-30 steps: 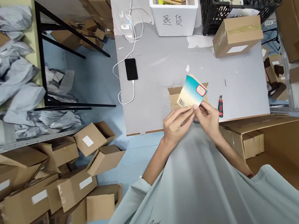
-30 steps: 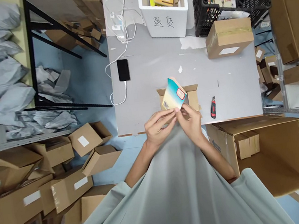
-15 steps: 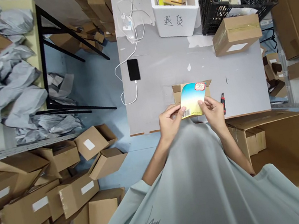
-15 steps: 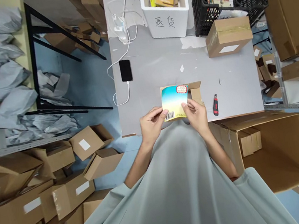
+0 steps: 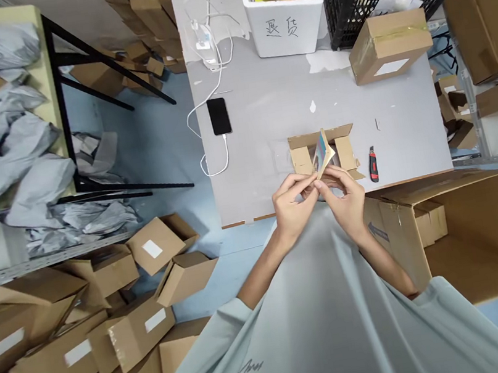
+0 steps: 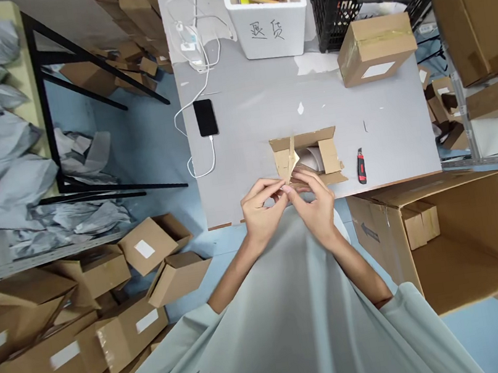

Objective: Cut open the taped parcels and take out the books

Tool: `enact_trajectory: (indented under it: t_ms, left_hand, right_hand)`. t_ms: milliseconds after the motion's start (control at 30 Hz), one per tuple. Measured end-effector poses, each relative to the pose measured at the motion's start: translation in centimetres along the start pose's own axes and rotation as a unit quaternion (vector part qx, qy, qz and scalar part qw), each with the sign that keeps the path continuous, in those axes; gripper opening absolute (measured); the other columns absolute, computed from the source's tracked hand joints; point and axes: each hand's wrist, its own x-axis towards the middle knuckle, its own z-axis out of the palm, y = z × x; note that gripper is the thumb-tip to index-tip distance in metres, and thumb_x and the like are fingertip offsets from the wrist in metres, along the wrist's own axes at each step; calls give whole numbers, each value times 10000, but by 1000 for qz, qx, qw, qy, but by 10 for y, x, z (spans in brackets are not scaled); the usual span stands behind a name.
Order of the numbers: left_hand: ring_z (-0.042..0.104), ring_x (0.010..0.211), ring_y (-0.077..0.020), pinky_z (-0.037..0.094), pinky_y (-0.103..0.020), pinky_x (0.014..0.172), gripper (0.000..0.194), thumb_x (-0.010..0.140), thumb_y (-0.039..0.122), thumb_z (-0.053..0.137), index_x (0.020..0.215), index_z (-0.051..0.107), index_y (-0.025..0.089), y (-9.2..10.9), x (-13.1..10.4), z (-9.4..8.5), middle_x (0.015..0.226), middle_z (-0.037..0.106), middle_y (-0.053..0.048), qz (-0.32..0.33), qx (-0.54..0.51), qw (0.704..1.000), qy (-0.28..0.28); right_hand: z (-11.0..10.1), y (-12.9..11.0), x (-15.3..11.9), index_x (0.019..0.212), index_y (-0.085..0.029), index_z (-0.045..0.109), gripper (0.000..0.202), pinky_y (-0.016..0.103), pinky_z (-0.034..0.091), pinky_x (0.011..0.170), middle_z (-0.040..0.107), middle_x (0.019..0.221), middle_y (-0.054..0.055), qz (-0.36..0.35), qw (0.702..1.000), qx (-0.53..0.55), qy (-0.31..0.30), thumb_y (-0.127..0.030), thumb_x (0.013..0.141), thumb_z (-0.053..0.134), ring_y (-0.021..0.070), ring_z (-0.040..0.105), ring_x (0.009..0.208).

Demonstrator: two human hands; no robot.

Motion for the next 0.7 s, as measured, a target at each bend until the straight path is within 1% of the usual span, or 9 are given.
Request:
enact_trajectory:
  t_ms: [67,167,233,333,433,500,567,633,700]
  left_hand:
    - [728,820,-133,623,-260,688,230,1065,379,847,1264,918,286,3,-1,6,1043,816,-53,6,7,1000,-21]
    - [769,934,-180,663,-310,786,257,1053,478,853,1194,930,278,7,3,12,1094,824,-76,-26,28,999,-35]
    - [768,965,-199,659,-336,830,327,1058,542,828,1207,921,266,8,8,13,1107,821,-89,-63,51,997,-4]
    - [755,950,-207,641,-348,865,499,987,643,870,1285,894,243,6,15,13,1149,827,-102,-125,57,990,39]
    - [783,988,-253,644,-375,917,559,903,724,914,1129,924,213,4,16,21,1109,865,-113,-232,-29,972,-34]
    - [800,1002,-282,647,-391,924,559,874,739,932,1037,931,204,5,13,34,1083,883,-114,-306,-99,944,-73]
    - [798,978,-281,639,-389,909,549,840,727,965,1014,930,207,7,9,50,1069,884,-101,-336,-127,931,-59]
    - [779,937,-260,618,-374,887,510,837,704,976,959,920,211,10,6,66,1010,867,-80,-316,-103,943,-22]
    - [752,901,-239,593,-356,853,465,886,677,945,878,898,215,12,4,80,928,830,-61,-265,-42,963,20]
  right_hand:
    - [-6,5,4,1213,-267,847,327,413,756,909,881,1248,100,26,1000,15,9,-532,1028,799,256,866,1069]
    - [-22,13,16,1113,-259,851,323,400,743,887,896,1091,85,83,995,47,3,-555,993,804,253,868,978]
    - [-36,19,26,1051,-254,851,347,407,738,885,896,1043,83,125,990,72,-2,-578,929,854,267,865,971]
    - [-58,28,41,1025,-242,851,420,420,732,862,895,1021,80,174,979,107,3,-616,846,916,282,857,970]
    - [-78,38,52,1053,-229,854,485,408,714,799,887,982,75,194,973,128,-17,-649,822,932,278,845,932]
    - [-90,43,58,1077,-226,849,499,416,711,805,882,976,77,192,971,132,-47,-666,849,908,278,842,930]
    - [-100,47,63,1098,-233,839,479,431,715,846,885,1035,88,170,976,124,-57,-660,884,883,281,844,968]
    - [-108,49,66,1142,-246,834,439,437,713,911,876,1194,112,118,988,98,-24,-627,925,863,282,839,1068]
    - [-115,49,67,1184,-262,835,389,434,701,984,845,1326,127,60,996,64,7,-593,980,824,276,821,1175]
